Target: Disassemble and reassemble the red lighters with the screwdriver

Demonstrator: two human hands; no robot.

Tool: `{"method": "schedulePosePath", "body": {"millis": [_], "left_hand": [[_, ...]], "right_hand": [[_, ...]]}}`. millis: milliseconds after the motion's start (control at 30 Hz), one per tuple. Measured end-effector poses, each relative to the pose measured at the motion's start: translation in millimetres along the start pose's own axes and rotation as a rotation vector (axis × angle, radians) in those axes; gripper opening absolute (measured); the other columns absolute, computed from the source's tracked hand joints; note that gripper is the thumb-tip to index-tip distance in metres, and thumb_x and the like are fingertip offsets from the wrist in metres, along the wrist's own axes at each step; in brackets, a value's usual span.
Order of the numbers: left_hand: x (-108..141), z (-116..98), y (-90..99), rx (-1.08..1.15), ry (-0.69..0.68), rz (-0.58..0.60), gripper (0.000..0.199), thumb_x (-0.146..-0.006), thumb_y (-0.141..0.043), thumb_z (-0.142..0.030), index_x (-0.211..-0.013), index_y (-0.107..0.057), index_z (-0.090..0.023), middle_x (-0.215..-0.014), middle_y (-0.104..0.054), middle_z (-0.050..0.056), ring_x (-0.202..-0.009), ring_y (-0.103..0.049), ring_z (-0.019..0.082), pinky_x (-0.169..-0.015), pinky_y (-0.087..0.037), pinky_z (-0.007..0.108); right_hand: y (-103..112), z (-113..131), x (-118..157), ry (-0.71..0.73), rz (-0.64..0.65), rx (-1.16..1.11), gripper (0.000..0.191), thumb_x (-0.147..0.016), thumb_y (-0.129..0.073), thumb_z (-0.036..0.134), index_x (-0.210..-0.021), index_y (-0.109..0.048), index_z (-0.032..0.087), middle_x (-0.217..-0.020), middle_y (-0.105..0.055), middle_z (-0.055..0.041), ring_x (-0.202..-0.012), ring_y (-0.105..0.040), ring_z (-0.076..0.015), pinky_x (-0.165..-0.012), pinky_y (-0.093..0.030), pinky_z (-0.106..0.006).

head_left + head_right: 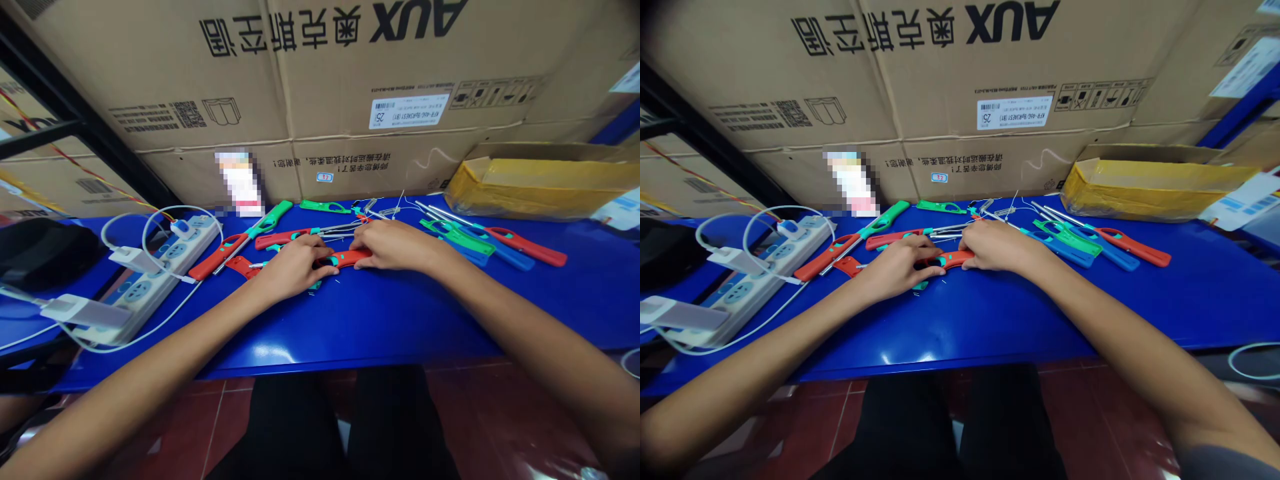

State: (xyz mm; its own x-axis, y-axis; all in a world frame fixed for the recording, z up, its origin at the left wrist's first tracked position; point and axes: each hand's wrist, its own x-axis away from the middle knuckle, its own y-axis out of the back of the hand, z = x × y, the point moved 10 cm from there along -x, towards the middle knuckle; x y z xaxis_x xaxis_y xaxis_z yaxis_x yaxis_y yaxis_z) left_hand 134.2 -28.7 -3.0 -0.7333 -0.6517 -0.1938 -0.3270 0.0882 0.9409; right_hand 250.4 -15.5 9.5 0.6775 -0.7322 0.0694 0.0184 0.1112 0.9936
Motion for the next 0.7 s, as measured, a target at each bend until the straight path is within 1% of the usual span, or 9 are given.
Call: {"method": "schedulePosePath", "body": {"millis": [133, 233, 300, 400, 567, 700], "left_hand": [[-1, -2, 0.4, 0.006, -0.041, 0.001, 0.037, -0.102, -0.072, -0.046, -0.122, -0.079, -0.015, -0.112, -0.074, 0.012, -0.102, -0.071, 0.028, -0.094, -0.056, 0.04], [-1, -1, 0.4, -0.021, -0.02, -0.008, 0.037, -0.102, -0.07, -0.045, -0.121, -0.078, -0.014, -0.113, -0.074, 0.013, -0.103, -0.071, 0.029, -0.093, -0.057, 0.041], [-2, -2, 0.8, -0.045, -0.009, -0.027, 0.036, -0.103, -0.067, -0.043, -0.122, -0.077, -0.013, -0.113, -0.074, 0.014, -0.105, -0.071, 0.03, -0.093, -0.057, 0.041], [-2, -3, 0.1, -0.063, -0.015, -0.049, 0.035, -0.104, -0.065, -0.04, -0.122, -0.076, -0.013, -0.109, -0.074, 0.014, -0.102, -0.071, 0.029, -0.09, -0.057, 0.04], [-3, 0, 1.2, -0.089, -0.035, -0.088, 0.032, -0.103, -0.066, -0.037, -0.12, -0.075, -0.012, -0.103, -0.074, 0.013, -0.097, -0.07, 0.028, -0.087, -0.057, 0.04], [-1, 1, 14.0, -0.118, -0.063, -0.182, 0.032, -0.103, -0.066, -0.039, -0.121, -0.075, -0.014, -0.107, -0.074, 0.013, -0.098, -0.069, 0.028, -0.091, -0.057, 0.042]], "right_hand": [[0, 3, 1, -0.003, 0.027, 0.063, 0.025, -0.095, -0.07, 0.043, -0.097, -0.079, 0.02, -0.099, -0.078, -0.0111, -0.085, -0.069, -0.0267, -0.067, -0.04, -0.037], [3, 4, 0, 0.013, 0.009, 0.064, 0.022, -0.096, -0.069, 0.04, -0.098, -0.079, 0.021, -0.101, -0.077, -0.0097, -0.088, -0.069, -0.0261, -0.069, -0.041, -0.037], [6, 4, 0, 0.019, -0.007, 0.071, 0.021, -0.096, -0.067, 0.04, -0.095, -0.079, 0.022, -0.102, -0.077, -0.0093, -0.088, -0.068, -0.0255, -0.07, -0.042, -0.037], [8, 4, -1, 0.015, -0.028, 0.082, 0.02, -0.096, -0.068, 0.038, -0.094, -0.078, 0.021, -0.105, -0.076, -0.0098, -0.087, -0.067, -0.025, -0.07, -0.042, -0.037], [7, -1, -3, 0.018, -0.07, 0.036, 0.018, -0.094, -0.069, 0.034, -0.101, -0.079, 0.02, -0.109, -0.075, -0.0115, -0.093, -0.067, -0.0269, -0.075, -0.044, -0.039], [12, -9, -4, 0.022, -0.178, -0.11, 0.024, -0.093, -0.07, 0.034, -0.112, -0.077, 0.02, -0.113, -0.074, -0.011, -0.098, -0.068, -0.0268, -0.082, -0.048, -0.039]]}}
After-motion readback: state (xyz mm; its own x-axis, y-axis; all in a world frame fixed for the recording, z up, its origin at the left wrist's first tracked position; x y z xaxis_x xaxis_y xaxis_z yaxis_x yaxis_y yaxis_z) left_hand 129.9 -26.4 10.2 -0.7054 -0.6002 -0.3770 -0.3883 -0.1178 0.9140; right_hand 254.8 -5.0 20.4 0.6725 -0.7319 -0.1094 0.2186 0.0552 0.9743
